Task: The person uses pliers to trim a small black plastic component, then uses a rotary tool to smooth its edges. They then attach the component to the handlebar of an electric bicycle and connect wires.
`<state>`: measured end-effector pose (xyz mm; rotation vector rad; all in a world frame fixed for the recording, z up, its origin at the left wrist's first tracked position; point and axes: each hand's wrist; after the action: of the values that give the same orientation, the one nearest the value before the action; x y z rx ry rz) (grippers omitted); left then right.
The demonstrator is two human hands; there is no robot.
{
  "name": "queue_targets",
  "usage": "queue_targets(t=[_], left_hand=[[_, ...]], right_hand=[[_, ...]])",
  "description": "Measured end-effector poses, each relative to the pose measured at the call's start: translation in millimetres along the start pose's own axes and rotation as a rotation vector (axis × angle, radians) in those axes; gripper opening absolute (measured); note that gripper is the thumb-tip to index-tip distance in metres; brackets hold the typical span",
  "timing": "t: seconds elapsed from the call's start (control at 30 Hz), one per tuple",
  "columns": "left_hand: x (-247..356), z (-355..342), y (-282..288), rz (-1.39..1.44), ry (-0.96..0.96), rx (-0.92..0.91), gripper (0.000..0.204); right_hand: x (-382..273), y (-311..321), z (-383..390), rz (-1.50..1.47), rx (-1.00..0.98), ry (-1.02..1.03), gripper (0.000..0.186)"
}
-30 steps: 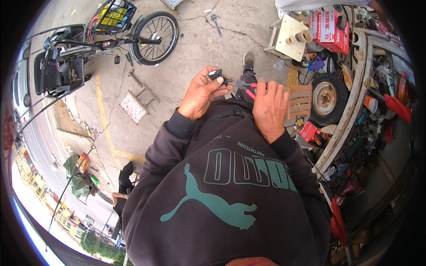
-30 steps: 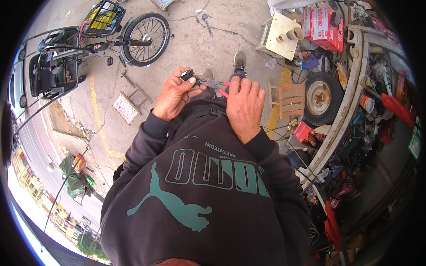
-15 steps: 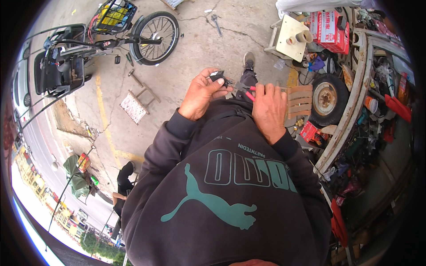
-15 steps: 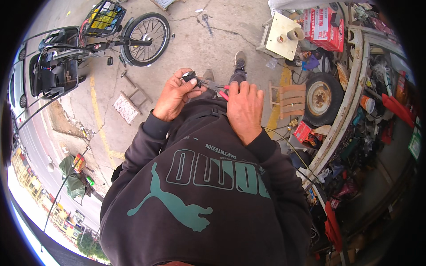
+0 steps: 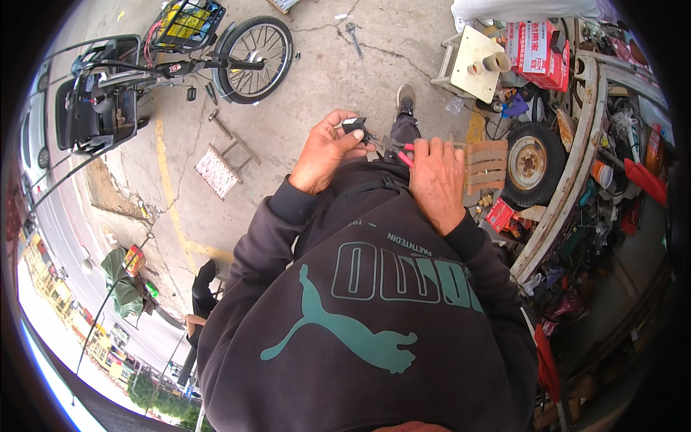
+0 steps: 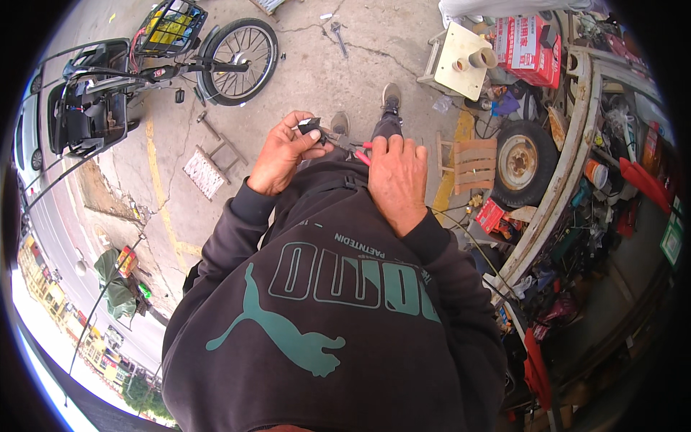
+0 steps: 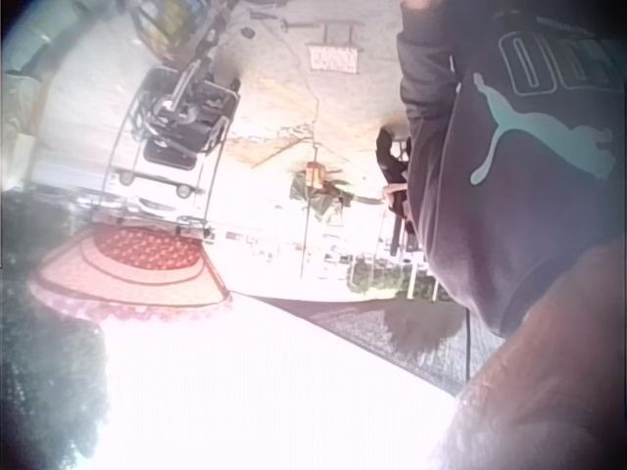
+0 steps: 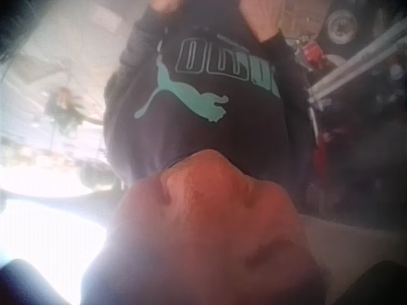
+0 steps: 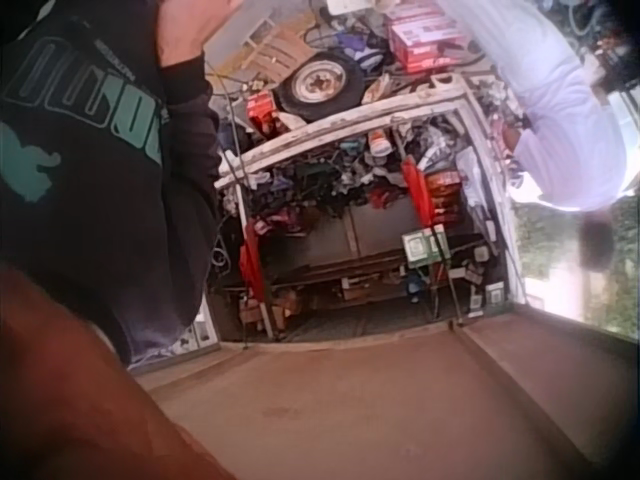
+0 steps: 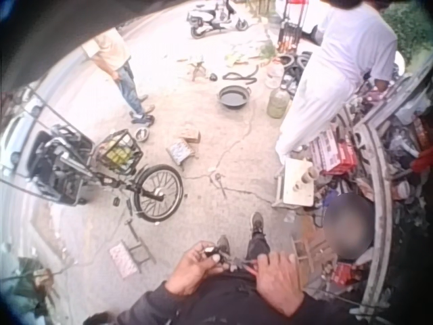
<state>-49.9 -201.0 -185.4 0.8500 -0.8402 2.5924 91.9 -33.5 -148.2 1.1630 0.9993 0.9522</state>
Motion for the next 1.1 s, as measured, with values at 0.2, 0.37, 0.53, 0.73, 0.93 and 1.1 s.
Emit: queue_targets(t=[0.2,0.37,0.53,0.73,0.93,1.1], left_hand=[[-1.8,0.0,0.1,0.17,0.042,-0.031,0.024],[-0.4,-0.6,-2.7,0.101,0.025,-0.024,0.024],[-2.3,-0.3,-2.8,0.05,0.007,-0.012,0.024],[-5.5,1.7,-5.2,0.055,0.008,-0.005,0.023],[-10.7,0.9,-3.6,0.026,-0.008,0.013,0.023],[-15.2,-1.0,-1.3,0.031,-0.016,0.029,0.024]], right_hand=[[-1.0,0.1,1.8,-0.028,0.005,-0.022,0.009],[-0.6,5.6,-0.8,0.121,0.051,0.006,0.011],[-1.3,8.7,-1.3,0.172,0.048,0.013,0.011],[1.5,7.4,2.4,0.135,0.023,0.03,0.01],[2.3,2.1,2.2,0.147,-0.022,0.032,0.012],[2.4,-1.1,1.0,0.132,-0.021,0.031,0.015]])
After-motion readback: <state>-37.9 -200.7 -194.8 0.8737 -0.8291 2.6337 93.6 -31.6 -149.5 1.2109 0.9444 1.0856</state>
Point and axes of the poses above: each hand's wrist, its own z-axis away from the middle knuckle, its own y-axis out of the back of the hand, x = y × z
